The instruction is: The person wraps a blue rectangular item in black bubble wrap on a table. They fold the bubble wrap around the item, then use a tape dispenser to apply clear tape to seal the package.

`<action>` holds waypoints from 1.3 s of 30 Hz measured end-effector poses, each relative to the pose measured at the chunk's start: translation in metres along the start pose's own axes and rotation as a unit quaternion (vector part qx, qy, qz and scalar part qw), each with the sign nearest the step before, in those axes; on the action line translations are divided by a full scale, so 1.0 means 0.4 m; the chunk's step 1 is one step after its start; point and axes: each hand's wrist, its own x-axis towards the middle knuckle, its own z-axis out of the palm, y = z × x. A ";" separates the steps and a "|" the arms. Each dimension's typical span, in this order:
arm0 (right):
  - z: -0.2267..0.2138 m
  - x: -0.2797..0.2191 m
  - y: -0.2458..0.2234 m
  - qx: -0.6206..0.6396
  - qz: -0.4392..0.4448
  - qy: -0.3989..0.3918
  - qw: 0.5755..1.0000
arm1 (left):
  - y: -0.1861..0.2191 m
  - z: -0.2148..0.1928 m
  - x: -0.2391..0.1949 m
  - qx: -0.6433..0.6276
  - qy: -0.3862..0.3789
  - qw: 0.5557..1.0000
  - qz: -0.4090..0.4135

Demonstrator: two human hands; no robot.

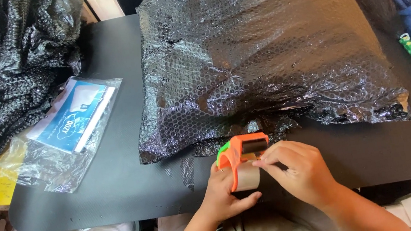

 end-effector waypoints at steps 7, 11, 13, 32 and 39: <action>-0.086 0.018 -0.051 0.033 -0.003 -0.047 0.998 | 0.022 -0.022 0.022 0.001 -0.034 0.999 -0.034; -0.116 0.031 -0.075 0.026 -0.015 -0.066 0.997 | 0.001 -0.001 0.015 0.001 0.024 0.999 0.043; -0.123 0.039 -0.070 0.025 0.001 -0.060 0.998 | 0.009 -0.007 0.027 -0.002 0.018 0.999 0.049; -0.109 0.053 0.332 0.308 0.419 -0.042 0.853 | -0.044 -0.025 0.016 -0.131 -0.038 0.990 0.022; -0.161 0.134 0.107 0.153 0.292 -0.013 0.944 | -0.024 -0.041 0.027 -0.157 -0.083 0.984 -0.018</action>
